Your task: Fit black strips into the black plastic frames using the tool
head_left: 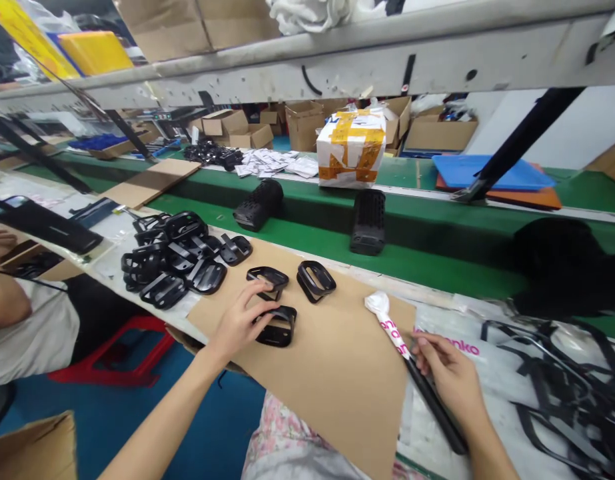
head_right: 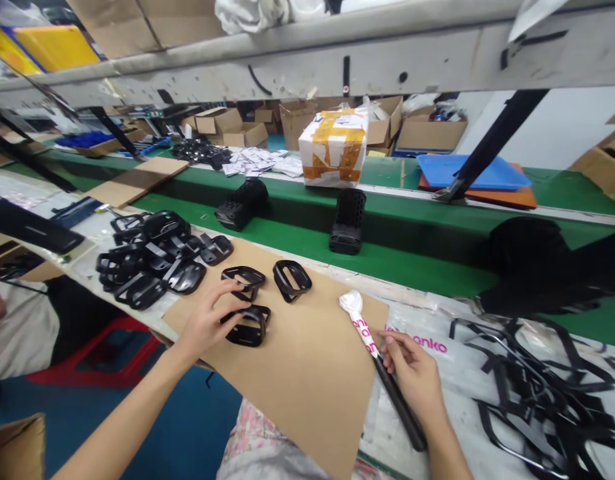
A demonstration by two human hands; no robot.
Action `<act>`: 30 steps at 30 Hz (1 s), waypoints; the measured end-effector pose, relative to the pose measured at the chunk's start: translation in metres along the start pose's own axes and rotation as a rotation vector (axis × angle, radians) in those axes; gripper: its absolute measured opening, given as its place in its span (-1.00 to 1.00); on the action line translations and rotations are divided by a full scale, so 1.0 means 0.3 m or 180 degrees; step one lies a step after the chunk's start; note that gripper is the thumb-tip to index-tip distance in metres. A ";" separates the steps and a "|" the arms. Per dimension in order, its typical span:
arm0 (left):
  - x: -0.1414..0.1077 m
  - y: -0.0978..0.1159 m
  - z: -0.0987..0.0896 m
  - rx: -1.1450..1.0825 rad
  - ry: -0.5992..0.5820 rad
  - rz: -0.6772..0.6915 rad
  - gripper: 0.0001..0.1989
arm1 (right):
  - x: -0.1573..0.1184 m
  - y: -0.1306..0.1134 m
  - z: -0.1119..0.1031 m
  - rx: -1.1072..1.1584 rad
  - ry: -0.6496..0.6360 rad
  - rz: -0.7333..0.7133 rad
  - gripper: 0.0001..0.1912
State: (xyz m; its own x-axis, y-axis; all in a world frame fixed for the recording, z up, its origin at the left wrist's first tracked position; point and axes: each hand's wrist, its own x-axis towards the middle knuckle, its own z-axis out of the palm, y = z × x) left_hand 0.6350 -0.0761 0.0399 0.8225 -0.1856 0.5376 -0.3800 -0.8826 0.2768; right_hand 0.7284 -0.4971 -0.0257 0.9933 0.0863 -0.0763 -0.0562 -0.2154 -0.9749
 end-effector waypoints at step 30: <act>0.460 0.361 0.487 -0.4887 -0.2552 -0.2323 -0.33 | -0.050 -0.270 0.014 0.0822 -0.0513 0.0315 -0.58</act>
State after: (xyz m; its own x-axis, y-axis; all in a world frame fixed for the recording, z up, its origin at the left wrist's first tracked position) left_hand 0.7693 -0.2603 0.0278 0.7806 -0.5337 -0.3254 0.4654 0.1486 0.8726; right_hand 0.7175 -0.4770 0.0536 0.9542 0.2348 -0.1854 -0.1958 0.0218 -0.9804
